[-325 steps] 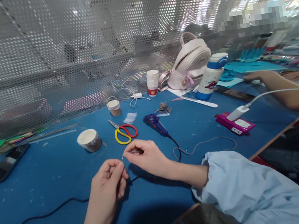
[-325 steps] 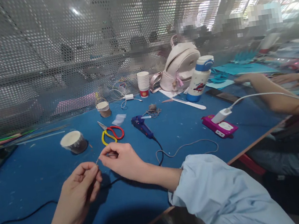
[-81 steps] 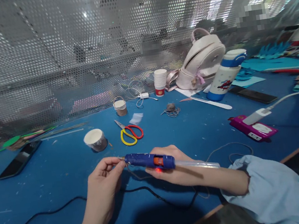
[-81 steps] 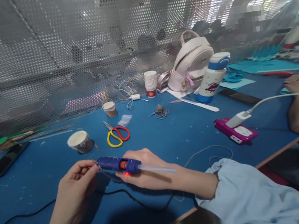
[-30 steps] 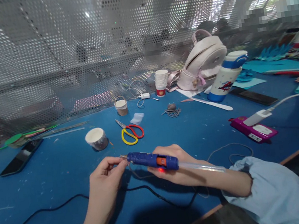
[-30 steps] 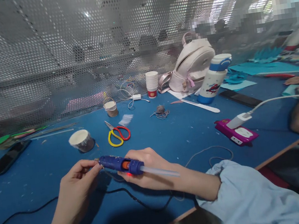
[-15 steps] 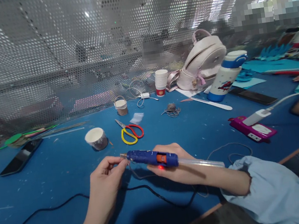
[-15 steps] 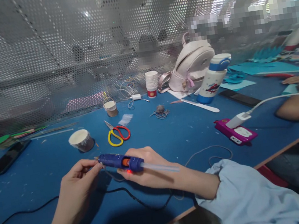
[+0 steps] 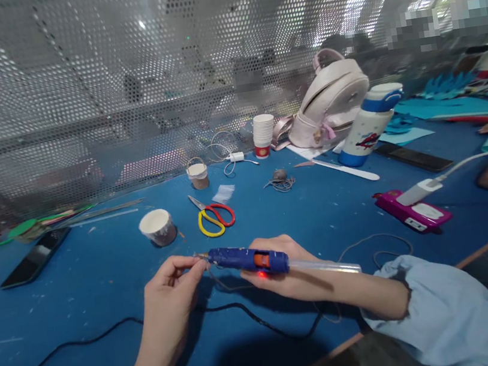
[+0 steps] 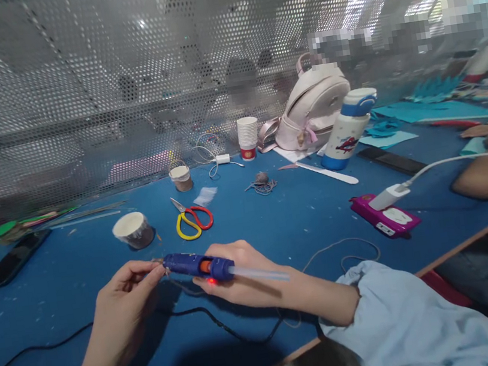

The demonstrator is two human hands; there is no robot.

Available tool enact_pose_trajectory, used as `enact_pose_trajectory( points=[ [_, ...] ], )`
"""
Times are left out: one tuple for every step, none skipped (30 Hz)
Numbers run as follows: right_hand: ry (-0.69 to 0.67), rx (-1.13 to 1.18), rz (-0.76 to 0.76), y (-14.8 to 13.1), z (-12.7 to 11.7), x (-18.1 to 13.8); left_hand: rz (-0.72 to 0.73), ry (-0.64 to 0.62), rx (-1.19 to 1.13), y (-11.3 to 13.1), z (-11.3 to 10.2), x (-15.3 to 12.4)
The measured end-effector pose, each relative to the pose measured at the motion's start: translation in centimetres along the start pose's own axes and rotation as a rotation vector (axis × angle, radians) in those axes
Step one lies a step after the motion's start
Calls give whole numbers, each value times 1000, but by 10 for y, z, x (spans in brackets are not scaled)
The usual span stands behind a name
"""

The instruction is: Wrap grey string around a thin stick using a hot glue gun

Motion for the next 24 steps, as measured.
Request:
enact_pose_trajectory(
  points=[
    [5, 2, 2, 0, 0, 0, 2, -1, 0, 0, 0, 0],
    [8, 5, 3, 1, 0, -1, 3, 0, -2, 0, -1, 0],
    [8, 11, 1, 0, 0, -1, 4, 0, -4, 0, -1, 0],
    [8, 16, -5, 0, 0, -1, 5, 1, -6, 0, -1, 1],
    [5, 20, -10, -1, 0, -1, 5, 1, -11, 0, 0, 1],
    [1, 23, -12, -1, 0, 0, 3, -1, -16, 0, 0, 1],
    [-3, 24, -10, -1, 1, 0, 3, 0, -21, 1, 0, 1],
    [-6, 26, -2, -1, 0, 0, 1, -3, -27, 1, 1, 1],
    [-7, 29, 16, 0, 0, 1, -3, 2, -28, 1, 1, 1],
    [-10, 37, 46, 2, -1, 1, -8, 7, -25, 1, 0, 0],
    [-20, 50, 82, 4, -1, 1, -13, 12, -25, 1, 0, 1],
    [-31, 71, 122, 7, -1, 1, -18, 8, -35, 1, 0, 1],
    [-38, 98, 163, 10, -2, 0, -22, 4, -47, 1, 0, 1],
    [-44, 129, 205, 13, -3, -1, -24, 1, -62, 1, 1, 1],
    [-47, 158, 248, 16, -4, -2, -27, -1, -76, 1, 1, 1],
    [-51, 185, 293, 20, -4, -3, -32, -1, -88, 1, 2, 2],
    [-58, 212, 343, 25, -5, -5, -39, 0, -99, 1, 2, 2],
    [-64, 239, 392, 31, -5, -6, -47, 2, -108, 1, 3, 3],
    [-72, 264, 429, 37, -5, -6, -55, 5, -115, 2, 3, 3],
    [-67, 280, 452, 43, -6, -5, -63, 7, -121, 2, 3, 3],
    [-44, 282, 466, 50, -9, -3, -67, 10, -126, 2, 3, 4],
    [-6, 263, 471, 58, -13, 0, -68, 11, -131, 2, 3, 4],
    [42, 224, 473, 67, -18, 3, -68, 10, -136, 2, 3, 4],
    [91, 169, 481, 77, -23, 7, -64, 8, -138, 3, 3, 4]
  ],
)
Point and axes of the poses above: each hand's wrist, its own x-axis towards the middle knuckle, its own z-axis out of the palm, y = z × x, the point moved 8 cm from there along x, towards the middle knuckle, and after that the axes turned 6 degrees about -x, right-handed, at the moved point
